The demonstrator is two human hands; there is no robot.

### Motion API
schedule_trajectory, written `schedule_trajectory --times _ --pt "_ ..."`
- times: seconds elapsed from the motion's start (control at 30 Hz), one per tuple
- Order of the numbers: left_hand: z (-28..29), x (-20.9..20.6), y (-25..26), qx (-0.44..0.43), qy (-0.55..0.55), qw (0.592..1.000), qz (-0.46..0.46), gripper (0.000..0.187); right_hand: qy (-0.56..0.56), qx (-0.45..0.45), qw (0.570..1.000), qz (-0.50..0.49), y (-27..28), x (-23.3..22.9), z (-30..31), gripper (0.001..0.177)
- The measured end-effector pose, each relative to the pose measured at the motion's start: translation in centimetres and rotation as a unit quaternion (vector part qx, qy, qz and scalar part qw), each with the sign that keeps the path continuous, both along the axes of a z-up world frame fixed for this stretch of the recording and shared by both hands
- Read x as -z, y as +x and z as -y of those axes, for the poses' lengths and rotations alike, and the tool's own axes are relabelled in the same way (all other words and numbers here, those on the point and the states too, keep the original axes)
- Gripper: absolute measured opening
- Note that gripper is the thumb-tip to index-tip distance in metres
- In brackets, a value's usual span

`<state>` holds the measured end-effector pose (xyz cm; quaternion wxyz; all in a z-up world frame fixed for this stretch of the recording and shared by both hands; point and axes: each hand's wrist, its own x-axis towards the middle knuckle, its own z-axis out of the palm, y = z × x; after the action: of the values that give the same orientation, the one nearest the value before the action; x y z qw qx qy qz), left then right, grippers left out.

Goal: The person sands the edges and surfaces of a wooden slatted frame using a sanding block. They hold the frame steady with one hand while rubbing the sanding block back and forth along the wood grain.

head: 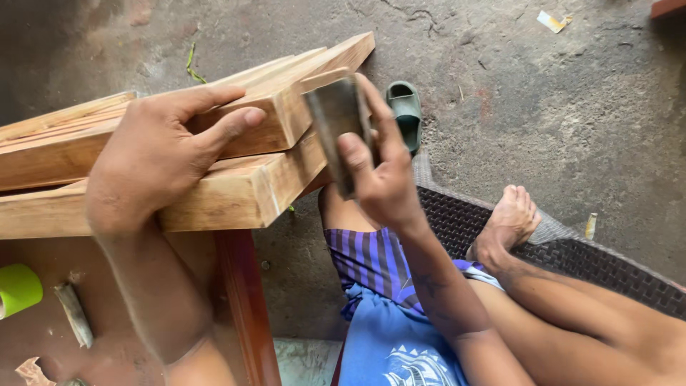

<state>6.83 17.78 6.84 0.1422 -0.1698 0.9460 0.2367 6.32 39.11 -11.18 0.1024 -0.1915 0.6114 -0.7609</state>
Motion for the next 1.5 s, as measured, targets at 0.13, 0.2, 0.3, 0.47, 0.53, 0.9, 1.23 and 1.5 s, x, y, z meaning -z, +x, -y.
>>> schedule_trajectory --times 0.13,0.2,0.3,0.47,0.53,0.9,1.23,1.5 --pt "0.9 0.4 0.1 0.046 -0.020 0.998 -0.033 0.050 0.059 0.033 0.997 -0.031 -0.5 -4.4 3.4 0.057" --pt "1.0 0.5 0.0 0.045 -0.014 0.998 -0.047 0.052 0.067 0.034 0.997 0.010 -2.4 -5.3 4.7 0.063" --pt "1.7 0.4 0.3 0.033 -0.022 0.999 -0.019 0.053 0.062 0.048 0.997 -0.015 -2.4 -5.2 5.3 0.059" --pt "1.5 0.5 0.6 0.079 -0.045 0.992 -0.083 0.054 0.081 0.084 0.990 -0.074 -0.4 -5.3 5.2 0.061" --pt "1.5 0.4 0.0 0.063 -0.060 0.994 -0.069 0.054 0.060 0.069 0.996 -0.024 -1.8 -5.5 5.8 0.062" --pt "1.2 0.3 -0.2 0.070 -0.102 0.992 0.014 0.058 0.053 0.085 0.995 0.006 -4.0 0.7 7.2 0.060" --pt "0.6 0.0 -0.9 0.051 -0.081 0.995 -0.001 0.057 0.043 0.075 0.996 0.001 -4.4 -0.4 6.9 0.067" --pt "0.8 0.2 -1.0 0.056 -0.088 0.994 0.009 0.058 0.048 0.063 0.996 0.044 -3.3 -1.7 6.3 0.058"
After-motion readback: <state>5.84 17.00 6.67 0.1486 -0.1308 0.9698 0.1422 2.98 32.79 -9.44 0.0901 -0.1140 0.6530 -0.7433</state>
